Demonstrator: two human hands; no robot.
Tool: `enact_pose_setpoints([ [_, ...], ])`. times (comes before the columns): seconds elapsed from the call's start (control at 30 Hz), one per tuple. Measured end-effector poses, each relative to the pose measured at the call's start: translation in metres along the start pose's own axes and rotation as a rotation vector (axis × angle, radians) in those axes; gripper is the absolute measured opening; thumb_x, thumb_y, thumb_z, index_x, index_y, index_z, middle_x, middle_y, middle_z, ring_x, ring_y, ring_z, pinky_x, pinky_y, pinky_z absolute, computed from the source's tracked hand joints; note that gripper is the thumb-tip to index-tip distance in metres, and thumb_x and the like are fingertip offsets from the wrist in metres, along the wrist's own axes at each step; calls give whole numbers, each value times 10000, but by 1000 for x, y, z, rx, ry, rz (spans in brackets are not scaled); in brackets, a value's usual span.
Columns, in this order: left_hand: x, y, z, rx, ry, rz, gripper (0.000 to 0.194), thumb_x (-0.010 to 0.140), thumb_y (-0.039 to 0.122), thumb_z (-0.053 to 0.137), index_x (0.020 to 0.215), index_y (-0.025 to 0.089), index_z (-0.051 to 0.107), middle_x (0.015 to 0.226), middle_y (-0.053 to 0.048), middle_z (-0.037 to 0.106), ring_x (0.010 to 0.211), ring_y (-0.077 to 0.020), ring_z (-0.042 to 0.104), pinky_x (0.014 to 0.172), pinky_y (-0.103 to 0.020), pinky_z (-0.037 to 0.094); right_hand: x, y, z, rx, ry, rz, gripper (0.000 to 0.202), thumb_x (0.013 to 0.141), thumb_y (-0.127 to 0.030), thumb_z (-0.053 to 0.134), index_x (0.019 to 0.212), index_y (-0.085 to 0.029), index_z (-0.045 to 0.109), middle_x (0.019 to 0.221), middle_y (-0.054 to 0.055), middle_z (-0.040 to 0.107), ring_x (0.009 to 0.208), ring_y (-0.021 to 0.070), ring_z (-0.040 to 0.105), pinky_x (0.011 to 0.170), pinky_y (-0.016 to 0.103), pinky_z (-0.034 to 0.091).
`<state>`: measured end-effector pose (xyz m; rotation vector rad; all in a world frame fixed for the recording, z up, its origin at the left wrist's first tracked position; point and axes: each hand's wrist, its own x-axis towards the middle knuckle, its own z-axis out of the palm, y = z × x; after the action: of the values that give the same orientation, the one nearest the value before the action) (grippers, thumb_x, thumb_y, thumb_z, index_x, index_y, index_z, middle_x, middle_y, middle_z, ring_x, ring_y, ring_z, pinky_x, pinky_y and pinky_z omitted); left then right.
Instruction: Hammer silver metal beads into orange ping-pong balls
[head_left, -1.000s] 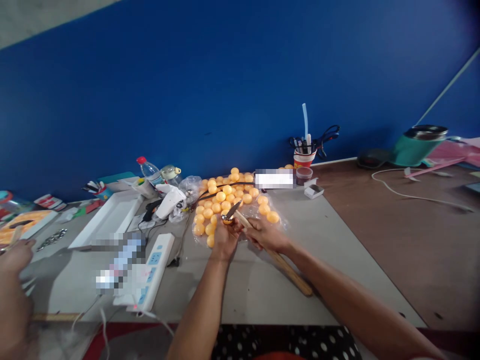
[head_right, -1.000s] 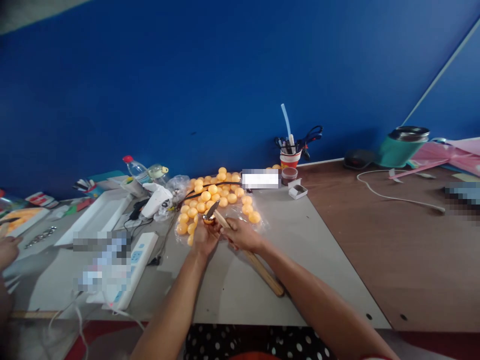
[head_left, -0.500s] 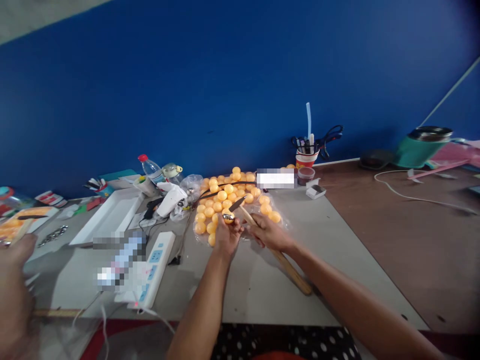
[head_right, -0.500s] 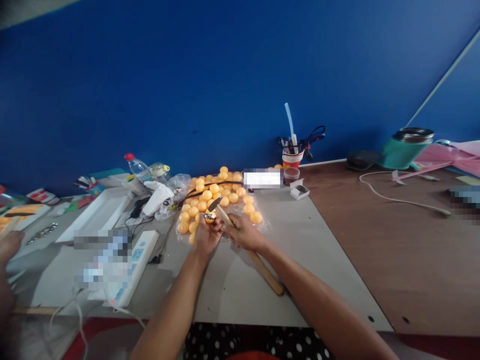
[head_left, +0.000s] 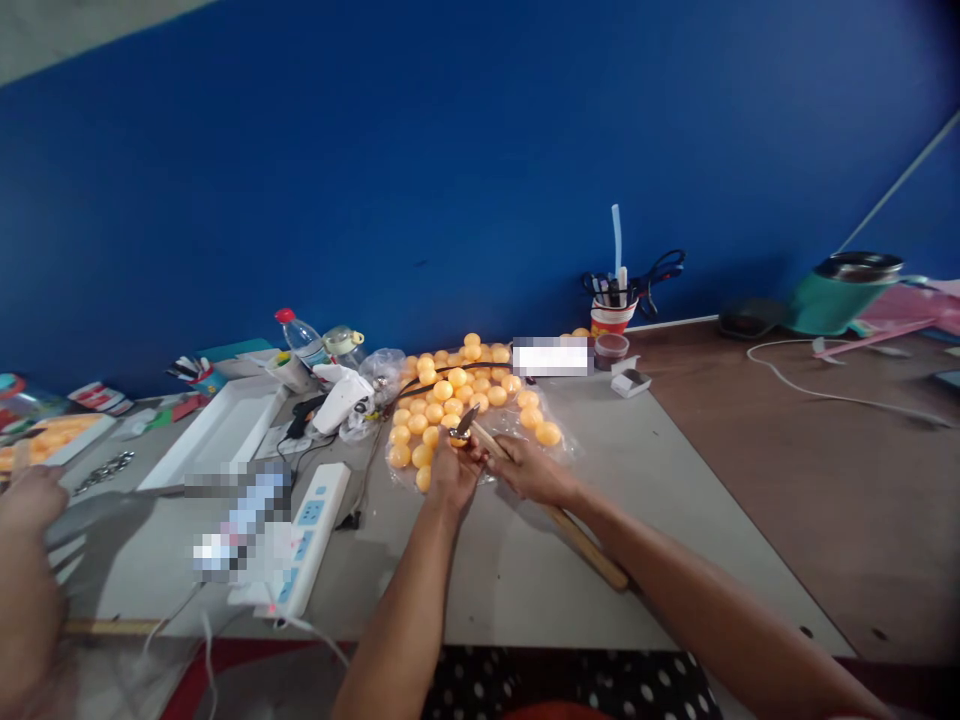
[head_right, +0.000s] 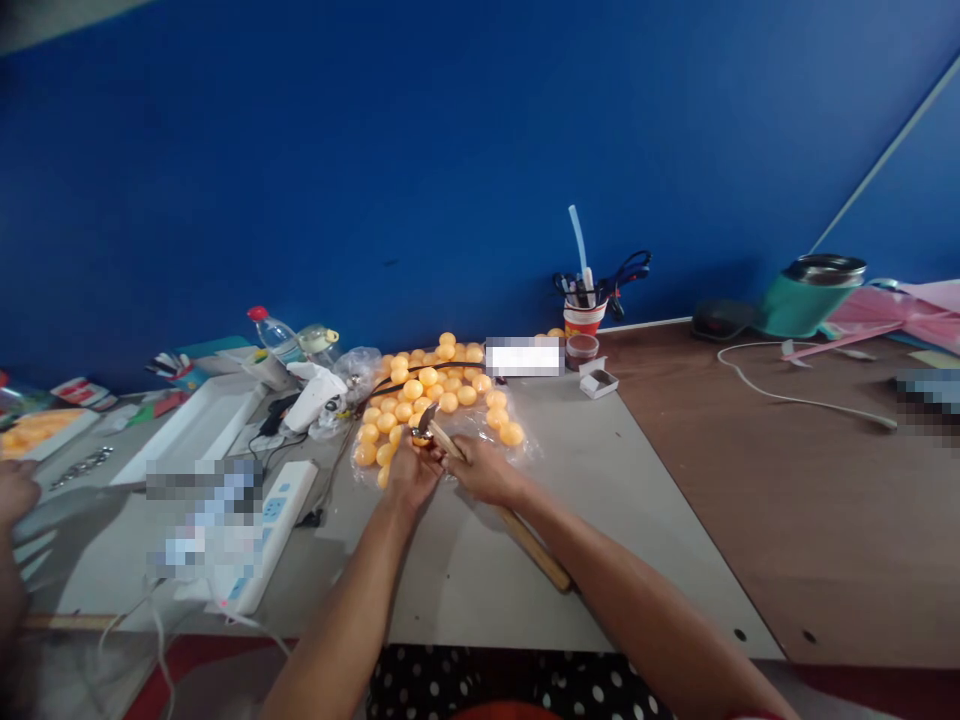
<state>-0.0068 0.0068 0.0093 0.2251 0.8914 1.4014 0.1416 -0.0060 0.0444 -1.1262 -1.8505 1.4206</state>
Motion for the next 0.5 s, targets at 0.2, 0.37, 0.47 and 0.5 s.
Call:
enact_pose_setpoints([
  [0.2,-2,0,2,10,-20,-1,415,1003,462,359,767,168,533,590,-16,537,451,-102,451,482,-229,428,1,1,0,55,13,20,126,844,-274,548,929,-187,580,536,-72,473,425,97,455,421,203,352],
  [0.37,-3,1,4,-17,32,-6,389,992,454,402,763,168,532,572,-4,523,433,-102,443,467,-232,424,2,6,0,-10,-2,13,104,850,-286,540,885,-193,571,575,-58,501,456,108,489,433,209,371],
  [0.47,-4,2,5,-16,29,-10,393,1008,430,367,777,164,542,575,-10,537,444,-103,466,465,-220,415,2,5,-1,-27,5,7,111,859,-302,533,871,-195,557,570,-58,494,467,111,486,444,213,374],
  [0.5,-4,2,6,-17,22,-15,406,1012,430,355,769,163,541,572,-9,535,444,-102,469,467,-221,417,2,5,-1,-42,10,5,99,854,-291,536,852,-193,554,567,-57,493,475,110,484,454,211,372],
])
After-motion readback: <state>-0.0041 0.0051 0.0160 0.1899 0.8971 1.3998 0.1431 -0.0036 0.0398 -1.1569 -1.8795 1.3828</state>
